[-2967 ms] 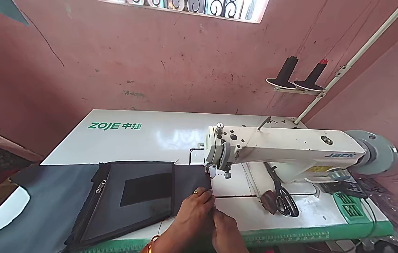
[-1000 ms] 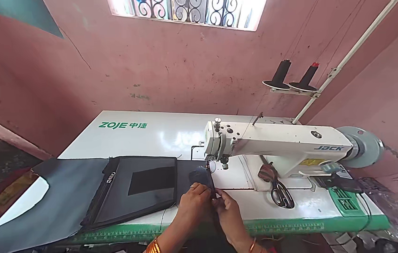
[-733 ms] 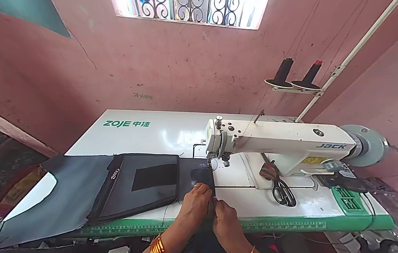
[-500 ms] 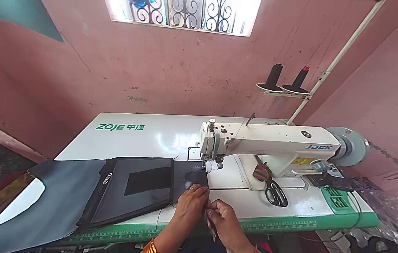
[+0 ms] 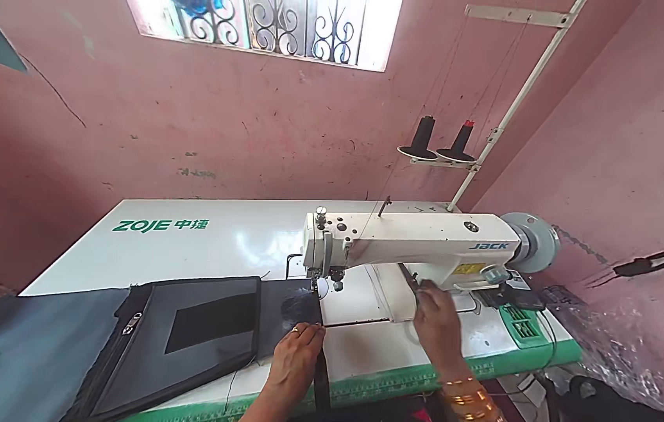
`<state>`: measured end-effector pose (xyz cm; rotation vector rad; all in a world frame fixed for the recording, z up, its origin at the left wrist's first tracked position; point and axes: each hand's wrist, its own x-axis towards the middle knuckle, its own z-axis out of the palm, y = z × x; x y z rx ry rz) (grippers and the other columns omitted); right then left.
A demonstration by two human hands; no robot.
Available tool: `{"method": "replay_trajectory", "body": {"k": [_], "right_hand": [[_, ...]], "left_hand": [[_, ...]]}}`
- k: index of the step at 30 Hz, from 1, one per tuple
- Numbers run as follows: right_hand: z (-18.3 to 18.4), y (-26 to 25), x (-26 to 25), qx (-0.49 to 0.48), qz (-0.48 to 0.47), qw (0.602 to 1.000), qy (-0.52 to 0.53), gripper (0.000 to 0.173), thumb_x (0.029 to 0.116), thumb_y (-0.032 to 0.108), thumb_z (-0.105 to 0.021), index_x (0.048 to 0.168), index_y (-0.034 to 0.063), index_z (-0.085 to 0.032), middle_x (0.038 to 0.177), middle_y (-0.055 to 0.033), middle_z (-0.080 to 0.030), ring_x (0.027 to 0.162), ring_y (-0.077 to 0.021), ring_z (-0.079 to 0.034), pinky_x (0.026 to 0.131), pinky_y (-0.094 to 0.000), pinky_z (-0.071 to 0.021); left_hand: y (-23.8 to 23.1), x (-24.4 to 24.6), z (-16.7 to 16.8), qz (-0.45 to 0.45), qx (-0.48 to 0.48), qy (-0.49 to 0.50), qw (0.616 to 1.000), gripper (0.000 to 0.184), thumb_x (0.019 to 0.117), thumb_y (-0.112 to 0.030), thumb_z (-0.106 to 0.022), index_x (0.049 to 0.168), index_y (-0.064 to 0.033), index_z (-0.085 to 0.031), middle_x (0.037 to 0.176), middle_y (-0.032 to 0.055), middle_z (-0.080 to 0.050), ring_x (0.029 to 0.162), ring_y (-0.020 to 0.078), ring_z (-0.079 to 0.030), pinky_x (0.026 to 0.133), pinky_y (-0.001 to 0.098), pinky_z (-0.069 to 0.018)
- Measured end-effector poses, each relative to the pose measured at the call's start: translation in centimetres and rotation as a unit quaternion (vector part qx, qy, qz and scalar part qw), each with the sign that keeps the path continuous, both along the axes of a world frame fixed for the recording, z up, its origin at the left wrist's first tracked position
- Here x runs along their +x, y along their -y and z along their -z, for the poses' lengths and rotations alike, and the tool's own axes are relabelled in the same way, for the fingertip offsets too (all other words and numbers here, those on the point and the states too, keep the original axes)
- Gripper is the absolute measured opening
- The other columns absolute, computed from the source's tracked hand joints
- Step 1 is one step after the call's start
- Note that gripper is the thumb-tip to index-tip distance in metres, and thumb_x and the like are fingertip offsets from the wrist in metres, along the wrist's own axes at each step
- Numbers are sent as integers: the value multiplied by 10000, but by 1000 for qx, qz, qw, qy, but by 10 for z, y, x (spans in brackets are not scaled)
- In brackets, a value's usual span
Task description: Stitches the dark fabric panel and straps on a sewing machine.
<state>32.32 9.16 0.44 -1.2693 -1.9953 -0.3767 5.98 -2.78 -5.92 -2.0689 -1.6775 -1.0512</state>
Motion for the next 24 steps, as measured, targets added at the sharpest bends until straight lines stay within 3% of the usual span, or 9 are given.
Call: {"method": "replay_trajectory", "body": {"k": [3, 6, 7, 9, 11, 16, 19, 21, 24], "right_hand": [[-19, 6, 5, -151, 84, 985, -28, 163, 856, -118, -643, 980, -100, -749, 1096, -325, -655, 1111, -502, -611, 970, -595, -498], [-20, -11, -21, -116, -22, 991, -62, 159, 865, -39, -673, 983, -59, -777, 931, -244, -722, 883, -402, -720, 812, -540, -586], [-21, -19, -33, -150, -42, 986, -65, 162, 901, 18, -681, 1004, -65, -774, 927, -238, -732, 869, -388, -727, 816, -533, -585], [-29, -46, -53, -286, -9, 958, -28, 270, 975, 154, -662, 1102, -68, -746, 1062, -250, -721, 1022, -390, -696, 958, -519, -530], [-38, -70, -65, -397, 47, 916, 15, 326, 970, 228, -678, 1117, -61, -715, 1200, -259, -675, 1176, -392, -624, 1048, -527, -457], [-39, -80, -75, -412, 65, 909, 16, 364, 888, 192, -746, 1128, -76, -692, 1278, -265, -633, 1192, -366, -599, 1078, -498, -425], [-50, -75, -77, -412, 58, 908, 36, 391, 901, 191, -726, 1179, -81, -687, 1294, -269, -640, 1233, -368, -595, 1117, -486, -399], [-60, -75, -76, -438, 52, 897, 18, 406, 920, 222, -743, 1185, -80, -686, 1319, -273, -626, 1290, -369, -556, 1159, -474, -349], [-52, -83, -72, -428, 42, 903, 14, 412, 894, 246, -769, 1151, -69, -702, 1288, -276, -633, 1263, -383, -560, 1151, -499, -352]], "left_hand": [[1, 1, 1, -2, -2, -1, 1000, 247, 844, 26, -579, 919, -56, -800, 943, 75, -785, 898, 236, -765, 742, 345, -618], [-1, 2, -1, -10, -3, -5, 1000, 239, 849, 18, -580, 913, -54, -799, 938, 74, -786, 895, 239, -767, 733, 348, -618], [1, 3, -1, -12, -5, -4, 1000, 239, 846, 21, -580, 913, -50, -798, 939, 78, -786, 894, 242, -768, 730, 351, -617], [1, 4, 0, -15, -5, -2, 1000, 238, 840, 33, -584, 910, -50, -796, 942, 81, -784, 893, 244, -767, 727, 352, -619], [2, 5, -1, -19, -4, 1, 1000, 245, 839, 38, -585, 917, -56, -797, 947, 80, -783, 895, 241, -764, 731, 349, -620], [5, 10, -8, -40, -45, 71, 996, 338, 859, 62, -600, 1122, -40, -786, 926, 123, -780, 914, 305, -769, 760, 418, -628], [4, 14, -6, -43, -51, 110, 992, 245, 858, 71, -616, 959, -53, -802, 1002, 93, -776, 1008, 287, -744, 835, 410, -618], [5, 16, -7, -49, -50, 110, 991, 231, 849, 73, -616, 922, -45, -800, 987, 98, -774, 990, 294, -747, 807, 420, -619], [3, 15, -11, -51, -53, 83, 994, 210, 830, 82, -628, 901, -34, -788, 944, 107, -769, 923, 292, -756, 743, 418, -624]]}}
